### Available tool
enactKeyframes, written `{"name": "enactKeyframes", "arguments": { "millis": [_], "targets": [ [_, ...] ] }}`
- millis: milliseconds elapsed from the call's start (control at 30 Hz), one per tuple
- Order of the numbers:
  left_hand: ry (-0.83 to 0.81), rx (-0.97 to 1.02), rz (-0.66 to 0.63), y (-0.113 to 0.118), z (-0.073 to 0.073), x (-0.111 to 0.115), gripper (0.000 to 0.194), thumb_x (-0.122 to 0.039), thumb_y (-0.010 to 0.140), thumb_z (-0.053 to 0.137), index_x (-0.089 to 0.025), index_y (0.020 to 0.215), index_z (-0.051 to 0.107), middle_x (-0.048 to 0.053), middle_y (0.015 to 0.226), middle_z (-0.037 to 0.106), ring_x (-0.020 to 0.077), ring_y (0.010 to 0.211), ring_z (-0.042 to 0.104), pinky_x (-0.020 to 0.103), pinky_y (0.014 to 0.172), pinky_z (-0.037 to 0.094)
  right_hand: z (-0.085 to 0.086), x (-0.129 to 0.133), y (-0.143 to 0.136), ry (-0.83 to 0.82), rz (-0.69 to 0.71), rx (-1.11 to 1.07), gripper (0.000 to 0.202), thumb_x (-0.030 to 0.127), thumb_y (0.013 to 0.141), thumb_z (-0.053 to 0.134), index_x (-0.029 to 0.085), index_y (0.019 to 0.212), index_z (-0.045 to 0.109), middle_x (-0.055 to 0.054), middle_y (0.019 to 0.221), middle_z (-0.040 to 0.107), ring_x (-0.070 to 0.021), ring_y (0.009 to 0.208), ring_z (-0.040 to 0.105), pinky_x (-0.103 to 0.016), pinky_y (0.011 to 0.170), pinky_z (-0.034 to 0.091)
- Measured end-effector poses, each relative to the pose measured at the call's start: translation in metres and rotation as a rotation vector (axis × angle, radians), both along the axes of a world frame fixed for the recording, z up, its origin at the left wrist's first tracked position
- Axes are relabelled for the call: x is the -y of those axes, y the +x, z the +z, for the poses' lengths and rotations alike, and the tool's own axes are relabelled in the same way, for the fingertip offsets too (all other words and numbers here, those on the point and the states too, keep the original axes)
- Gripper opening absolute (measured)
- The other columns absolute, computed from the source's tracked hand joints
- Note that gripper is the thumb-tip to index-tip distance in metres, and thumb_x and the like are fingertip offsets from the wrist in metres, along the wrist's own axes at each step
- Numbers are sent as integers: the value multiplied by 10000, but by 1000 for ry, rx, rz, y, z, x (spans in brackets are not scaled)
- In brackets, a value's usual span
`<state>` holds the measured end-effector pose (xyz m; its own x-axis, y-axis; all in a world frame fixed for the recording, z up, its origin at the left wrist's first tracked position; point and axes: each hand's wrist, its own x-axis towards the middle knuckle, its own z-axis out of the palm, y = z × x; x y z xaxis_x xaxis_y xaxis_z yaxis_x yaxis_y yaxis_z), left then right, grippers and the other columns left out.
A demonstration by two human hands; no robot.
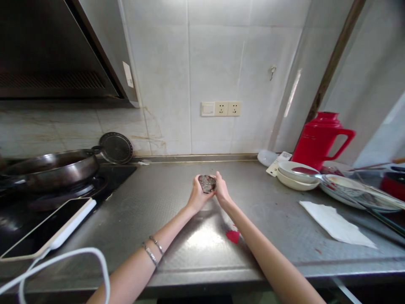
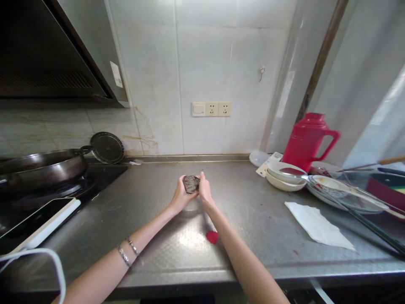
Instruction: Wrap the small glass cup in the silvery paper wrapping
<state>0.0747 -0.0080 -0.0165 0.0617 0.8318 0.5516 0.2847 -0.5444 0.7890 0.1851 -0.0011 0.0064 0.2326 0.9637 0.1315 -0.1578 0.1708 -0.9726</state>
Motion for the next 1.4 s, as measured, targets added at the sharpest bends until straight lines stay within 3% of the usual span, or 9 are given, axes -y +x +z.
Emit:
{"name": "enactKeyframes", "arguments": {
  "millis": [133,300,467,633,867,1100,1200,1300,1400],
  "targets": [
    [-85,3,-147,1,-5,0,933,-290,585,809,-119,1348,300,220,1344,451,347,1283,427,532,1085,313,-3,-7,12,-63,-40,-8,613,580,853,346,116,908,741,-87,789,745,-207,735,672,-270,670,498],
    [-168,52,-358,3,-1,2,655,-238,689,752,-162,1257,435,149,1213,602,260,1115,589,468,1021,425,-2,-12,32,-104,-21,24,664,628,841,343,103,860,747,-106,707,734,-206,635,655,-259,542,462],
    [-283,188,-312,5,0,0,782,-186,489,877,-121,1167,493,154,1128,647,253,1016,640,432,959,479,1,-9,34,-106,37,62,642,590,863,345,102,797,755,-101,648,720,-177,547,618,-262,547,468],
    [-297,146,-341,4,-2,-3,764,-205,497,878,-111,1167,524,143,1121,667,257,1023,639,426,957,480,1,-5,27,-93,49,156,662,599,877,323,113,795,764,-88,591,705,-178,507,605,-280,553,480],
    [-204,-1,-132,1,8,4,712,-209,496,858,-138,1117,517,112,1057,668,243,978,634,422,919,479,0,-5,20,-55,-19,168,648,615,842,362,111,773,764,-98,688,728,-219,671,667,-304,685,499],
    [-149,94,6,1,-2,-7,817,-233,442,872,-142,1129,438,121,1123,578,251,1089,563,438,979,413,-7,-2,6,21,-43,92,614,603,823,379,121,868,756,-105,844,749,-238,822,684,-309,767,505],
    [-203,154,-47,-1,-2,-9,961,-239,441,879,-142,1248,367,145,1188,555,267,1149,536,452,1017,384,-10,-2,1,23,-69,85,587,588,825,389,130,915,746,-106,928,746,-233,903,677,-302,819,497],
    [-311,168,-183,-3,0,-5,1115,-252,473,874,-131,1386,246,174,1239,551,282,1175,536,459,1041,374,-13,-5,2,5,-89,90,592,588,821,383,129,919,743,-109,924,746,-239,907,678,-314,819,498],
    [-375,160,-293,-2,1,-1,1016,-251,561,831,-130,1407,282,169,1219,592,293,1170,553,468,1036,393,-13,-8,11,-18,-91,105,618,602,822,363,128,902,750,-105,833,750,-244,836,687,-322,763,508]
  ]
}}
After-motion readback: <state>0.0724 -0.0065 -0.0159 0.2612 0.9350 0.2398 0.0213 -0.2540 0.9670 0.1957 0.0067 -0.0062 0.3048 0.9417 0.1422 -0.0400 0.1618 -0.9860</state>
